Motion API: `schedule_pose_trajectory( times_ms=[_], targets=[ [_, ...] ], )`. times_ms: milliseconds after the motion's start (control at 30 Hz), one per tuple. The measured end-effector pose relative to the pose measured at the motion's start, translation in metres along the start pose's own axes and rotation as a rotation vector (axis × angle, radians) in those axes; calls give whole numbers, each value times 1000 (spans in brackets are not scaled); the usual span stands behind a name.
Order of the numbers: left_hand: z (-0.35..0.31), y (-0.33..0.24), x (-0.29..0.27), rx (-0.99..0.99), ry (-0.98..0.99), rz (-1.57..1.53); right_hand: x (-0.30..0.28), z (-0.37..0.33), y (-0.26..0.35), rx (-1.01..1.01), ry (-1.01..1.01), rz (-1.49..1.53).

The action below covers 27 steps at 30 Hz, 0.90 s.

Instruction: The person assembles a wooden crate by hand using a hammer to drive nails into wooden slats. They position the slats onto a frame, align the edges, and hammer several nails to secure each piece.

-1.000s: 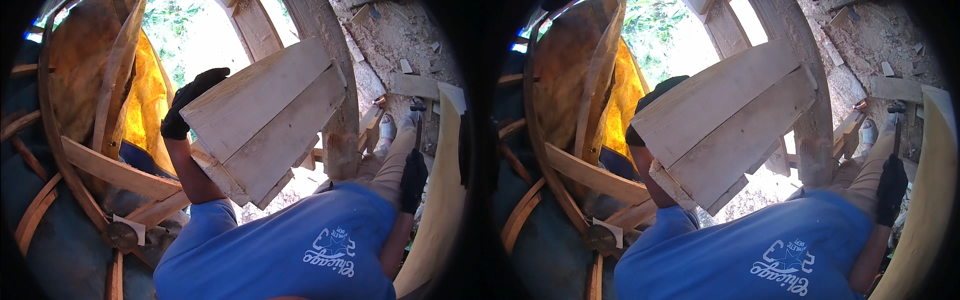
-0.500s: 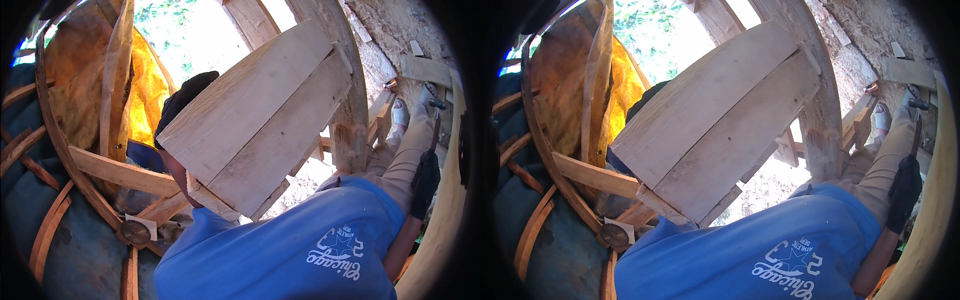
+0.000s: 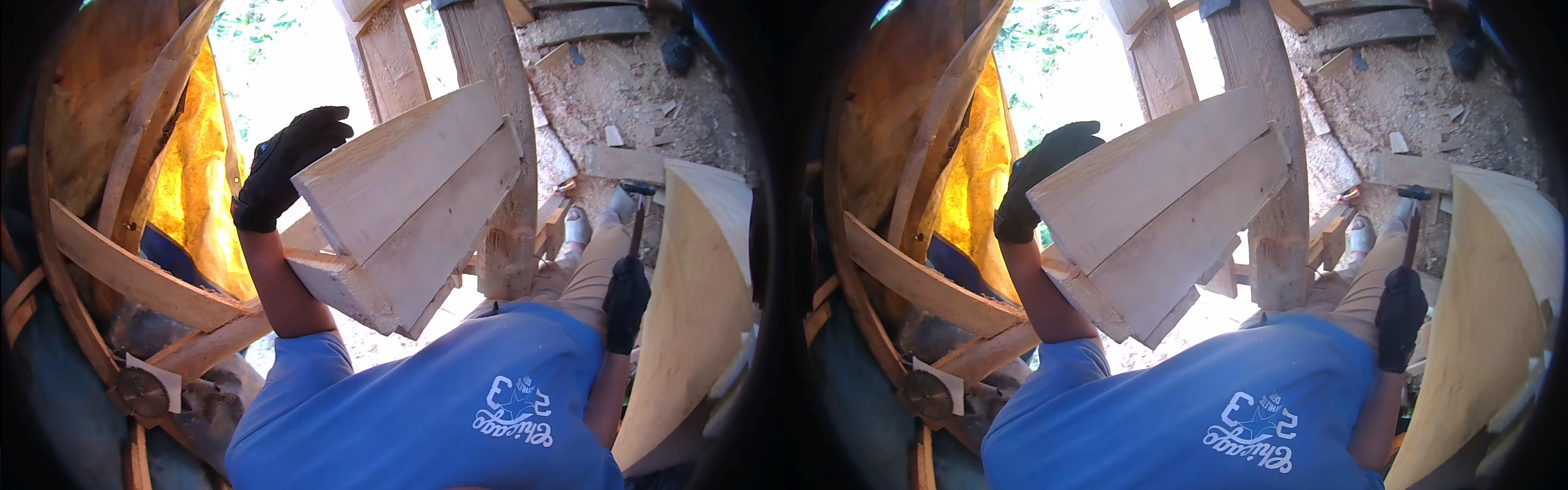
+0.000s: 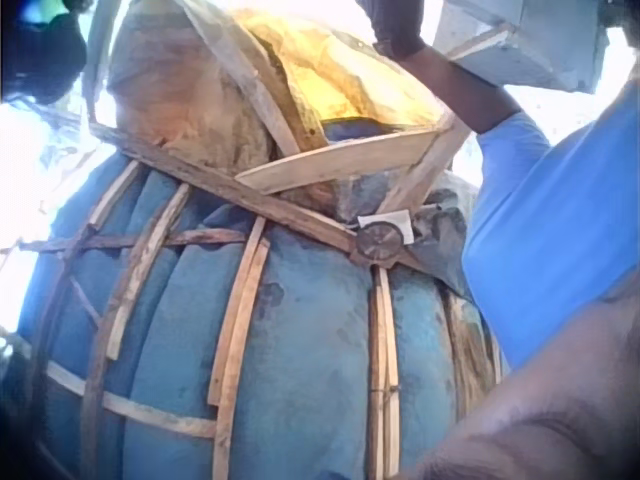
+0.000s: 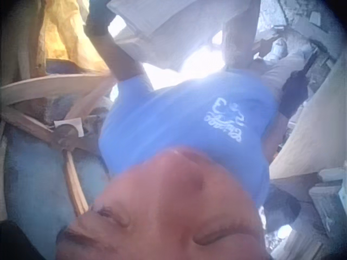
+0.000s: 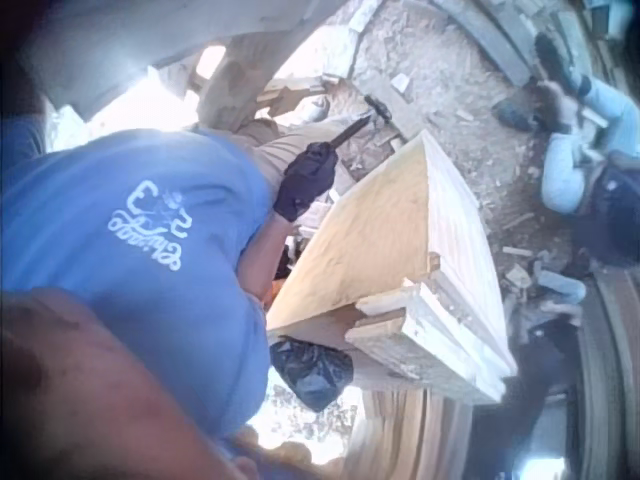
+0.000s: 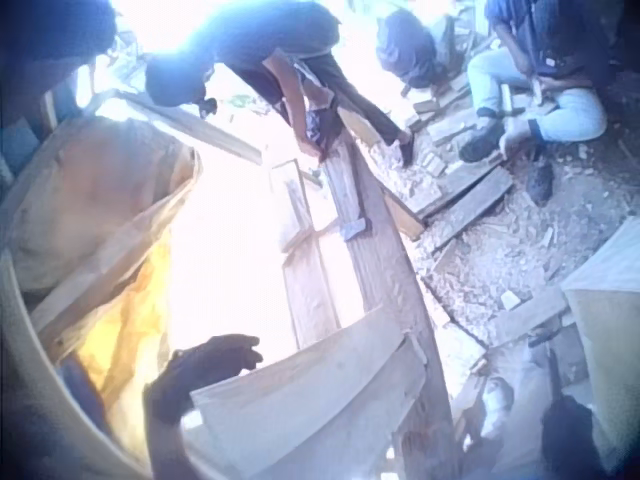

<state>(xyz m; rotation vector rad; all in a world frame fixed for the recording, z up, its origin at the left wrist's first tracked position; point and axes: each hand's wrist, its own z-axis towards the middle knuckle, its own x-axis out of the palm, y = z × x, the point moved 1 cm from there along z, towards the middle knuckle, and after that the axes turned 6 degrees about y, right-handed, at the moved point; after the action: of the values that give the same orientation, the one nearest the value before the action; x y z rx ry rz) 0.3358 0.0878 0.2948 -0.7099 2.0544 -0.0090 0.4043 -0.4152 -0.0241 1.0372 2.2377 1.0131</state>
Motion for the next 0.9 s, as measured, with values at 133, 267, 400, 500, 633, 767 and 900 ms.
schedule_pose_trajectory(
  times_ms=[133, 267, 400, 500, 633, 767, 900],
  targets=[
    [-5, 7, 9, 103, -65, 204, 11, -39, 100, -359, 69, -269],
    [-3, 26, 22, 138, -88, 147, 19, -94, 196, -599, 182, -369],
    [12, 19, 15, 150, -95, 180, 33, -160, 279, -656, 153, -256],
    [27, 12, 8, 83, -56, 263, 52, -175, 293, -655, 177, 37],
    [32, 21, 10, -6, 11, 304, 83, -172, 293, -1102, -106, -1181],
    [-1, 8, -6, 8, -17, 174, 91, -218, 324, -1165, -278, -1415],
    [-10, -1, -11, 43, -31, 169, 97, -212, 295, -1267, -1010, -2036]
  ],
)
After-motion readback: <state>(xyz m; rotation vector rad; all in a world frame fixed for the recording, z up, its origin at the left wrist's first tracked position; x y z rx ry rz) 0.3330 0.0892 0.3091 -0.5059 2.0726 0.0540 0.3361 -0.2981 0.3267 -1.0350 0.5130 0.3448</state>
